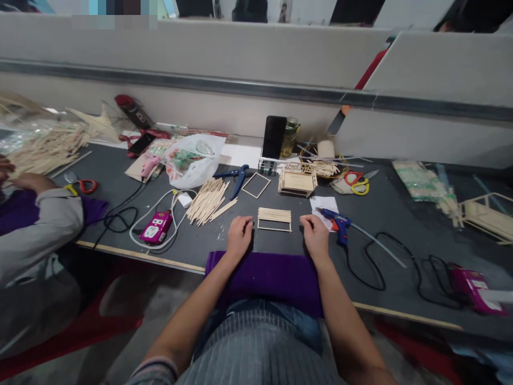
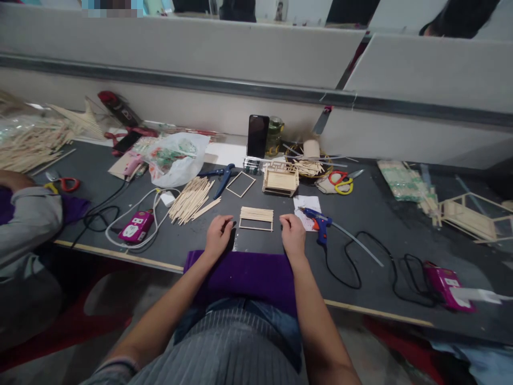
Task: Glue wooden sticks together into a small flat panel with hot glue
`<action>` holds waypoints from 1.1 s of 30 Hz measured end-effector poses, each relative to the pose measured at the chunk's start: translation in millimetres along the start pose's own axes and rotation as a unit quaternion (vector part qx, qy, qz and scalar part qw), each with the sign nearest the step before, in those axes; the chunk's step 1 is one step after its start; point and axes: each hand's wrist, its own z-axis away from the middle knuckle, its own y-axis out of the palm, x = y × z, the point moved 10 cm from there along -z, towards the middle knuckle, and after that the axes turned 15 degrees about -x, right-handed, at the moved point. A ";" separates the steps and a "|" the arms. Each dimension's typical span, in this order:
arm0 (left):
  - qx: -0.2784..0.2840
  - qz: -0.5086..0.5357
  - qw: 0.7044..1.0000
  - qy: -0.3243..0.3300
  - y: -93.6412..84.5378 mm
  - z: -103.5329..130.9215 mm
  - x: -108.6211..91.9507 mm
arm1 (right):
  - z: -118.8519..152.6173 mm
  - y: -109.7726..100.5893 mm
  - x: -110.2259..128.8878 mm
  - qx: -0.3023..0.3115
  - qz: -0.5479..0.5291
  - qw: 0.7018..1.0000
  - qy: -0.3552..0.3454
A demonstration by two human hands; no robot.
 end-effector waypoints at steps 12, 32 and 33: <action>-0.007 -0.003 0.999 0.052 0.7 0.4 -11.3 | -23.4 -35.0 39.3 -0.097 0.048 0.993 -0.047; -0.076 -0.006 0.997 0.017 -8.1 -16.5 -0.7 | -41.9 -121.2 86.6 -0.206 -0.083 0.971 -0.092; -0.075 -0.004 0.997 0.017 -8.5 -15.8 -1.6 | -43.4 -106.3 89.6 -0.171 -0.079 0.976 -0.110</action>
